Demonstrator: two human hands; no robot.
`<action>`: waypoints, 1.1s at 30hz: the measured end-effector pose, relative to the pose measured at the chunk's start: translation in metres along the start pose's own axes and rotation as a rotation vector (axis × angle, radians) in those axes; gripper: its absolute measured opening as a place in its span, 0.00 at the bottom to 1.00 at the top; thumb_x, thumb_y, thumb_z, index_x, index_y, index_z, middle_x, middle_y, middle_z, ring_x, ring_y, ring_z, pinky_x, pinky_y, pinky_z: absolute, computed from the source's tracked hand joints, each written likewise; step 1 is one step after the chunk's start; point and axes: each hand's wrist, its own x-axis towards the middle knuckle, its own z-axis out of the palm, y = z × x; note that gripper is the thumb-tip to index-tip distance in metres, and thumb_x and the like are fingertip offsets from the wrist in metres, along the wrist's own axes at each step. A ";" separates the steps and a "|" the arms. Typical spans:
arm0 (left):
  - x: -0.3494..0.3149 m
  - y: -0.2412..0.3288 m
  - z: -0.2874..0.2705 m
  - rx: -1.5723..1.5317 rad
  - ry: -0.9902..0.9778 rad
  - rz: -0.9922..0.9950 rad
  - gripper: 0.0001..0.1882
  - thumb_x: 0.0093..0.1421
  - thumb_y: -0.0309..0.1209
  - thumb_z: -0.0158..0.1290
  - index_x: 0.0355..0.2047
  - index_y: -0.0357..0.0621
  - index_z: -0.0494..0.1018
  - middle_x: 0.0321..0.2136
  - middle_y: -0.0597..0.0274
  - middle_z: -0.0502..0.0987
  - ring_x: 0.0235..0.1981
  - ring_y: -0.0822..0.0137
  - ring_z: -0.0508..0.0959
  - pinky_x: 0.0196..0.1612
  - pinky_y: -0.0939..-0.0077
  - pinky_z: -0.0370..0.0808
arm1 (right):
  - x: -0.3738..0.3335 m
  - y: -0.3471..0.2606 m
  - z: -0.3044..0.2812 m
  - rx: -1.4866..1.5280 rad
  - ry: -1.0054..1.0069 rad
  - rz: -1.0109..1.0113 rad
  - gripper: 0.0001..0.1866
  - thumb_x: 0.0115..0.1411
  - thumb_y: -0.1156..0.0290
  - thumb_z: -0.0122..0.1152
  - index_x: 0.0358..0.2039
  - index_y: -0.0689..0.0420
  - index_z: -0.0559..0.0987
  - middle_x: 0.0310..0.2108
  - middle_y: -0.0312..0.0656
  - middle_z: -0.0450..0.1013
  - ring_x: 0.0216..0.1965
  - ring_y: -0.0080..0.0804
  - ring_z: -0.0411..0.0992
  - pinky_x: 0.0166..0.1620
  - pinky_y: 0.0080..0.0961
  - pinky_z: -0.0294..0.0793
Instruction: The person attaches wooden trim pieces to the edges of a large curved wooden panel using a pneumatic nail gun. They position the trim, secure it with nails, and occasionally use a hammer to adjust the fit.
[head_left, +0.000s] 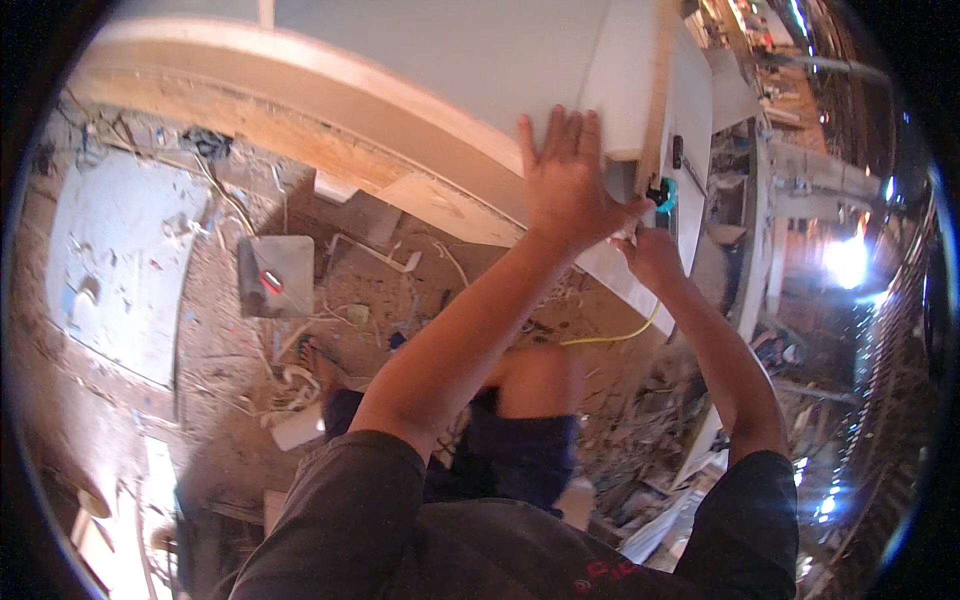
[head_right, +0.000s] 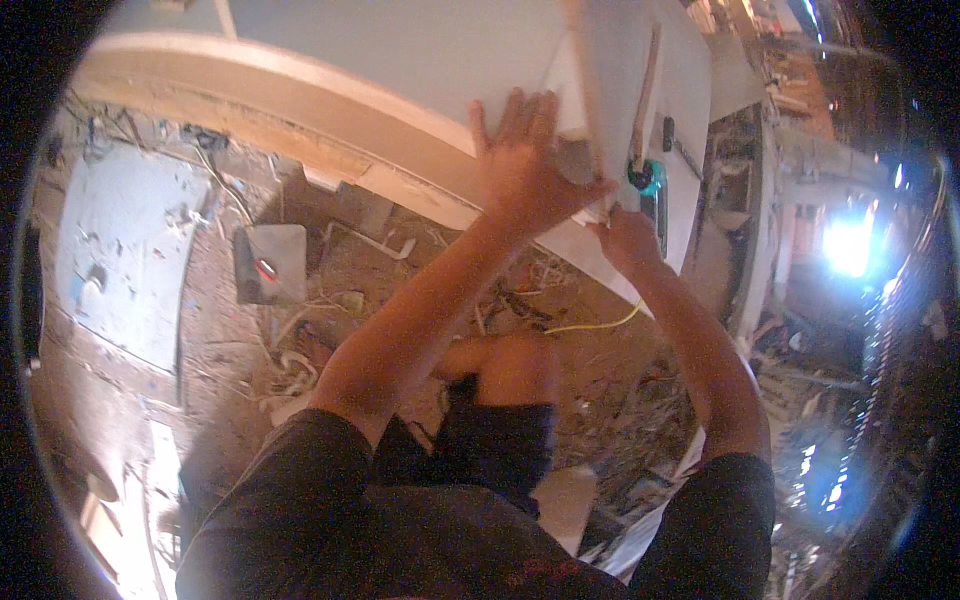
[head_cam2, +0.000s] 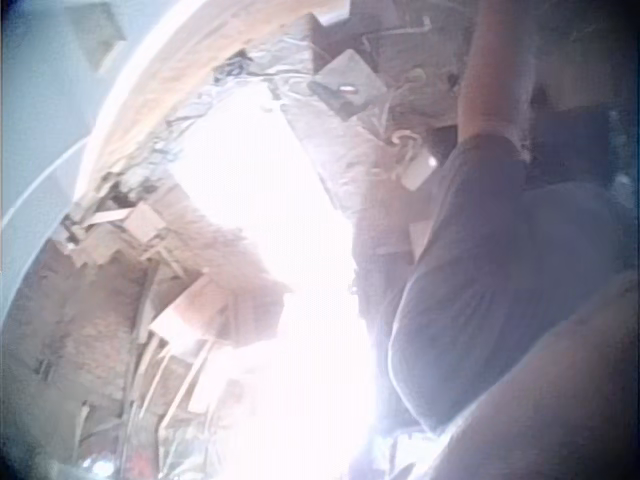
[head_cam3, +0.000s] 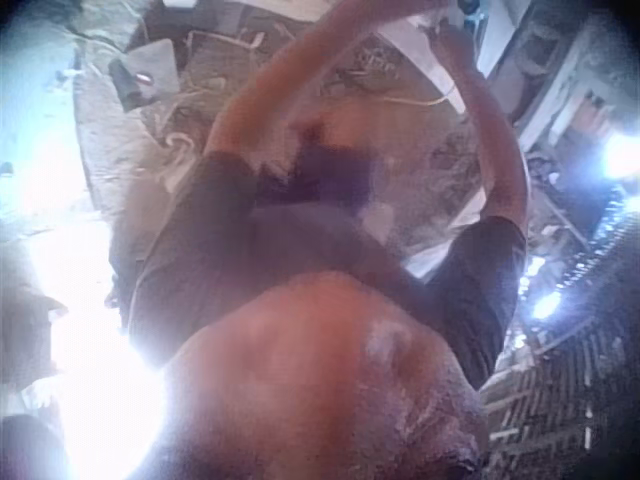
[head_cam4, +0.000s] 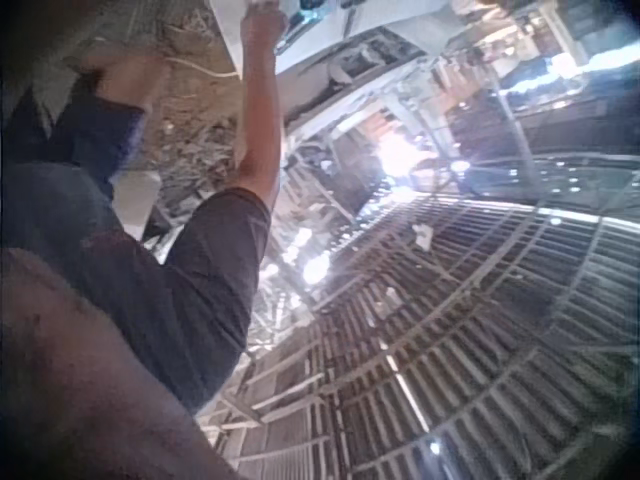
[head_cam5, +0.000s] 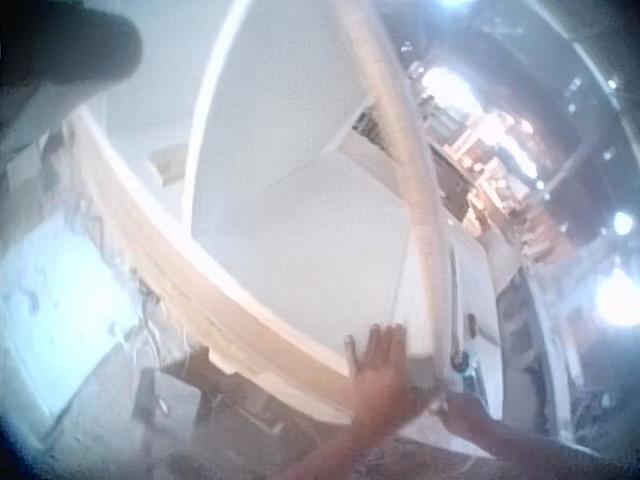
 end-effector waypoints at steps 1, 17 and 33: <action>0.000 -0.003 0.000 -0.017 0.013 -0.006 0.61 0.34 0.61 0.73 0.62 0.34 0.66 0.59 0.43 0.73 0.68 0.46 0.65 0.72 0.35 0.37 | 0.000 0.000 -0.003 0.031 -0.013 -0.004 0.24 0.63 0.50 0.62 0.36 0.63 0.81 0.26 0.58 0.78 0.31 0.60 0.78 0.38 0.52 0.77; -0.007 -0.012 0.014 -0.121 0.073 0.004 0.54 0.42 0.59 0.67 0.61 0.30 0.67 0.58 0.36 0.71 0.67 0.43 0.65 0.75 0.49 0.43 | -0.014 -0.002 -0.016 0.107 0.081 -0.066 0.16 0.59 0.75 0.60 0.48 0.59 0.79 0.47 0.55 0.78 0.53 0.53 0.74 0.58 0.45 0.72; -0.009 -0.009 0.013 -0.191 0.120 0.011 0.53 0.41 0.56 0.69 0.60 0.30 0.68 0.58 0.37 0.71 0.68 0.43 0.64 0.74 0.44 0.40 | -0.013 0.000 -0.013 0.037 0.085 -0.075 0.17 0.60 0.67 0.64 0.48 0.61 0.79 0.40 0.61 0.79 0.41 0.62 0.78 0.46 0.50 0.79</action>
